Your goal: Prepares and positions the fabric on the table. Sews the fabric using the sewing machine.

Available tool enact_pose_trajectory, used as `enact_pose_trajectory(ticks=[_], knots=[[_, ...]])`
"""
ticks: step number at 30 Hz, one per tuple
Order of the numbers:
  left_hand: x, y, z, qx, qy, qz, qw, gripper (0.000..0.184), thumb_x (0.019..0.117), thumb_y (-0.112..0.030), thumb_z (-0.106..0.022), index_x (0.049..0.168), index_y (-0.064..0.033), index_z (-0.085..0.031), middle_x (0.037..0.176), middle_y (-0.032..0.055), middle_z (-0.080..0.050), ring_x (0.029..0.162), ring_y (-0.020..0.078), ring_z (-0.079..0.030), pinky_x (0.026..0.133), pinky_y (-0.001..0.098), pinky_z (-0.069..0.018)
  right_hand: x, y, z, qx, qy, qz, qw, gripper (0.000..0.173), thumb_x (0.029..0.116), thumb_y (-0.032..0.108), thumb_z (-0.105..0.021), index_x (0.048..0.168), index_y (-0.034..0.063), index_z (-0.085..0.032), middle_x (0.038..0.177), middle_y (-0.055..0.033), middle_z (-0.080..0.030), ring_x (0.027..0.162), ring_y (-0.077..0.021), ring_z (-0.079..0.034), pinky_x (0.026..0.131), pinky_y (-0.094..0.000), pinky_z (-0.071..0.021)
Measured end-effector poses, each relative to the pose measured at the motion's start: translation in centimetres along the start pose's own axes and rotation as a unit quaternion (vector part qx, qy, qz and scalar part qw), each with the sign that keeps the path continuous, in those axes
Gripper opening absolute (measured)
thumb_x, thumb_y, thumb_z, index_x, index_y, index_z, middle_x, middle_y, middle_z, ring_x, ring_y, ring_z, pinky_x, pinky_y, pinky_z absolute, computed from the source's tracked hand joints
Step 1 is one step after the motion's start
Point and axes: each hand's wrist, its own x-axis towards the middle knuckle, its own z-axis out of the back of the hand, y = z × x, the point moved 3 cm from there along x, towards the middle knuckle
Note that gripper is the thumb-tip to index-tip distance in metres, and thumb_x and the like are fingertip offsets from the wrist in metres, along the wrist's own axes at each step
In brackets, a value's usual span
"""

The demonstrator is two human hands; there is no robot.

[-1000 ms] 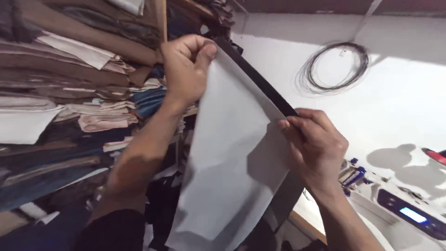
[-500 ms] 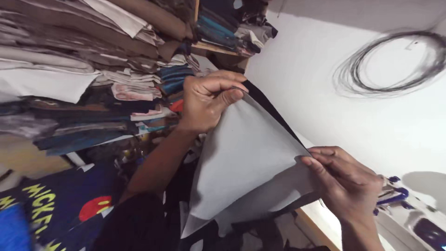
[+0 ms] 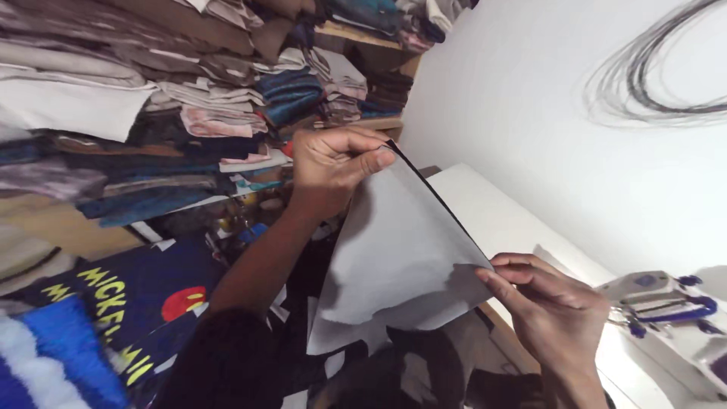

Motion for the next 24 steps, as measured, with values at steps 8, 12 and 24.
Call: enact_pose_trajectory(ticks=[8, 12, 24], knots=[[-1.3, 3.0, 0.3, -0.042, -0.029, 0.078, 0.996, 0.008, 0.085, 0.0, -0.077, 0.089, -0.0065, -0.076, 0.089, -0.0006, -0.077, 0.076, 0.0062, -0.072, 0.07, 0.0244, -0.0618, -1.3, -1.4, -2.1, 0.012, -0.025, -0.036, 0.999, 0.012, 0.0832, 0.009, -0.085, 0.087, 0.0108, -0.073, 0.093, 0.0032, -0.076, 0.078, -0.0047, -0.071, 0.067, -0.0176, -0.0614], [-2.2, 9.3, 1.3, -0.013, -0.011, 0.18, 0.984, 0.018, 0.0844, 0.001, -0.077, 0.097, -0.0091, -0.07, 0.083, -0.0066, -0.075, 0.071, 0.0043, -0.07, 0.067, 0.0235, -0.0613, -0.1, -4.9, -4.9, -0.014, 0.067, -0.142, 0.988, 0.042, 0.0912, 0.016, -0.076, 0.127, -0.0014, -0.063, 0.083, 0.0035, -0.069, 0.065, -0.002, -0.062, 0.058, -0.0197, -0.0562], [-2.2, 36.8, -2.8, 0.364, 0.166, 0.459, 0.793, 0.045, 0.0906, -0.004, -0.075, 0.129, 0.0033, -0.054, 0.116, 0.0156, -0.067, 0.097, 0.0127, -0.066, 0.091, 0.0348, -0.0557, 5.8, -26.7, -16.5, 0.11, 0.088, -0.412, 0.9, 0.016, 0.0966, 0.015, -0.067, 0.098, 0.0016, -0.075, 0.093, -0.0139, -0.073, 0.087, -0.0261, -0.07, 0.079, -0.0487, -0.0567]])
